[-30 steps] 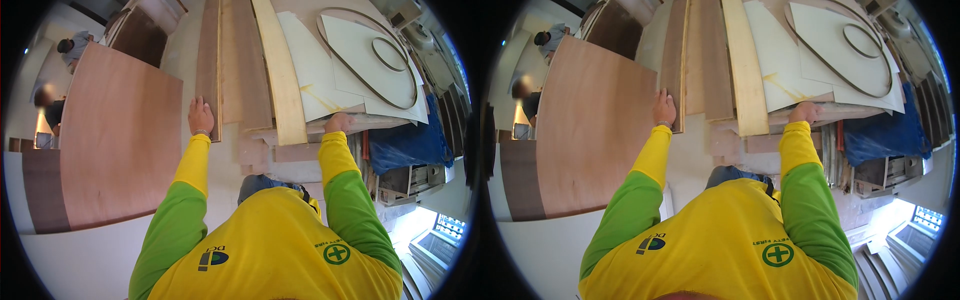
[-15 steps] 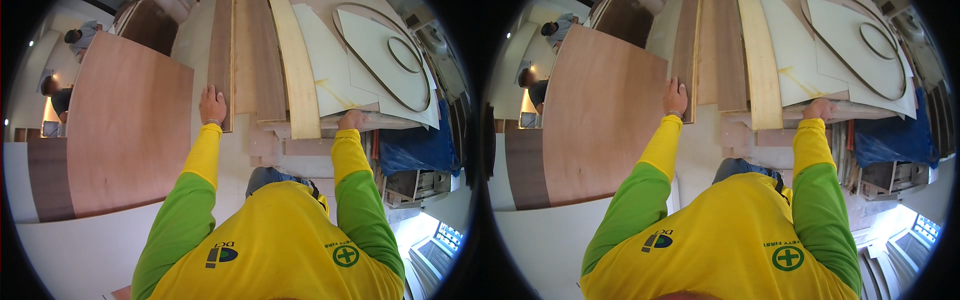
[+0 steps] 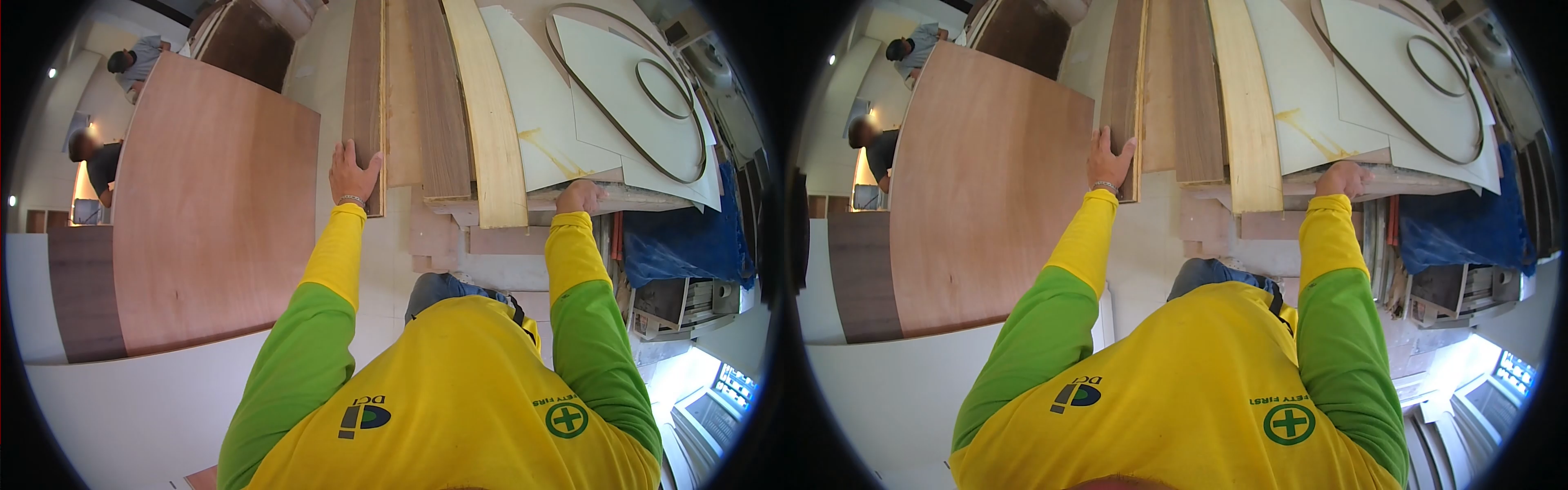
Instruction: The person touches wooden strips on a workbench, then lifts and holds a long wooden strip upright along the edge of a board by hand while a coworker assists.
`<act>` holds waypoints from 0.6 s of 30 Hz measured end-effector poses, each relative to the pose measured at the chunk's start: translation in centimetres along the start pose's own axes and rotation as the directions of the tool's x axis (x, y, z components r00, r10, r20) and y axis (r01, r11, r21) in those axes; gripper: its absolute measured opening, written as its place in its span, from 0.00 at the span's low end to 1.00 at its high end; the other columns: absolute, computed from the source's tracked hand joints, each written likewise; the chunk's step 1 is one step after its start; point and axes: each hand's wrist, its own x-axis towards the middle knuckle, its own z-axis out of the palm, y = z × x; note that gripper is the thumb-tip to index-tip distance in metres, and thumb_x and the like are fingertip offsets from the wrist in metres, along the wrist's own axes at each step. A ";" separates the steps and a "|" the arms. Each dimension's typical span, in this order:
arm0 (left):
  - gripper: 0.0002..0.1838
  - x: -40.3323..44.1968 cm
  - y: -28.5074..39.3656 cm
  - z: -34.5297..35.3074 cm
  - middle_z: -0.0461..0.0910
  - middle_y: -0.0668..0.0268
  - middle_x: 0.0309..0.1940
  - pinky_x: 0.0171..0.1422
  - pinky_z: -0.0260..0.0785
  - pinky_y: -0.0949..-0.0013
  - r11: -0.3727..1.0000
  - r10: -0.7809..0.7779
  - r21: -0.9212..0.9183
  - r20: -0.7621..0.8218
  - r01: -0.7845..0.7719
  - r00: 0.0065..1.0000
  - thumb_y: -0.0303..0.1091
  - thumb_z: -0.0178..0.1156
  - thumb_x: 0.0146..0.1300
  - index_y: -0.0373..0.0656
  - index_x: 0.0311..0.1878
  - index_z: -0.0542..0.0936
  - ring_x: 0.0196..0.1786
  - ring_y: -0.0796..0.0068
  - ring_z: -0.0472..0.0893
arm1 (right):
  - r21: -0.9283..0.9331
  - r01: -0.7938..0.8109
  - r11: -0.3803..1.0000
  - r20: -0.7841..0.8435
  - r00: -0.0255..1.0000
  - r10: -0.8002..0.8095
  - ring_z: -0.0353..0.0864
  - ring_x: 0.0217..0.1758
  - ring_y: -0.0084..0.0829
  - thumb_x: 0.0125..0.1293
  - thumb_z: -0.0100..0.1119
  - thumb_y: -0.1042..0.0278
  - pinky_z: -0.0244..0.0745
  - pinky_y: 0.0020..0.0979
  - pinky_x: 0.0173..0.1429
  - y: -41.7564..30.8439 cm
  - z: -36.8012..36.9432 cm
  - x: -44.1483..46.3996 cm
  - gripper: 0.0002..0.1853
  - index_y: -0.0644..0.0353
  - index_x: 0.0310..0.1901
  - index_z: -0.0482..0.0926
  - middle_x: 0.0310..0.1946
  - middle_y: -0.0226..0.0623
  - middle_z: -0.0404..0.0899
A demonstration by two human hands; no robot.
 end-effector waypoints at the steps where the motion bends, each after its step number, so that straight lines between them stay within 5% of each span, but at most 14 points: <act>1: 0.47 0.0 0.0 0.0 0.57 0.49 0.77 0.79 0.52 0.51 1.000 0.006 0.011 0.003 -0.006 1.000 0.67 0.57 0.61 0.44 0.74 0.64 0.78 0.51 0.58 | -0.008 0.002 1.000 -0.003 1.000 -0.002 0.79 0.61 0.54 0.75 0.30 0.36 0.77 0.47 0.61 0.1 0.1 0.1 0.42 0.73 0.61 0.73 0.59 0.56 0.79; 3: 0.47 0.1 -0.1 0.1 0.57 0.49 0.77 0.79 0.52 0.50 1.000 0.013 0.009 -0.002 -0.013 1.000 0.68 0.58 0.60 0.43 0.74 0.64 0.78 0.50 0.58 | -0.014 0.004 1.000 -0.005 1.000 -0.004 0.79 0.61 0.53 0.75 0.30 0.36 0.77 0.47 0.61 0.8 1.3 2.5 0.42 0.73 0.61 0.74 0.59 0.55 0.78; 6: 0.48 0.1 0.0 0.0 0.57 0.48 0.77 0.79 0.52 0.50 1.000 0.018 0.004 -0.004 -0.018 1.000 0.68 0.58 0.59 0.43 0.74 0.64 0.78 0.50 0.58 | -0.241 -0.046 0.969 0.032 0.998 0.055 0.81 0.62 0.31 0.77 0.26 0.37 0.67 0.32 0.69 2.5 4.5 8.2 0.37 0.56 0.69 0.70 0.60 0.34 0.81; 14: 0.46 0.0 0.1 0.1 0.56 0.47 0.77 0.79 0.50 0.49 1.000 0.022 -0.001 -0.001 -0.022 1.000 0.65 0.56 0.62 0.44 0.76 0.62 0.78 0.50 0.58 | -0.076 -0.057 0.995 -0.022 0.998 0.056 0.83 0.58 0.34 0.76 0.28 0.35 0.73 0.32 0.63 0.5 1.6 2.4 0.38 0.60 0.64 0.75 0.55 0.37 0.84; 18: 0.44 0.0 -0.3 0.4 0.57 0.48 0.77 0.79 0.50 0.49 0.999 0.034 -0.004 -0.011 -0.034 0.999 0.64 0.55 0.64 0.46 0.76 0.62 0.78 0.51 0.58 | -0.146 -0.046 0.988 -0.003 0.999 0.046 0.83 0.58 0.33 0.76 0.29 0.36 0.73 0.32 0.63 1.7 3.1 5.7 0.37 0.59 0.64 0.76 0.54 0.36 0.85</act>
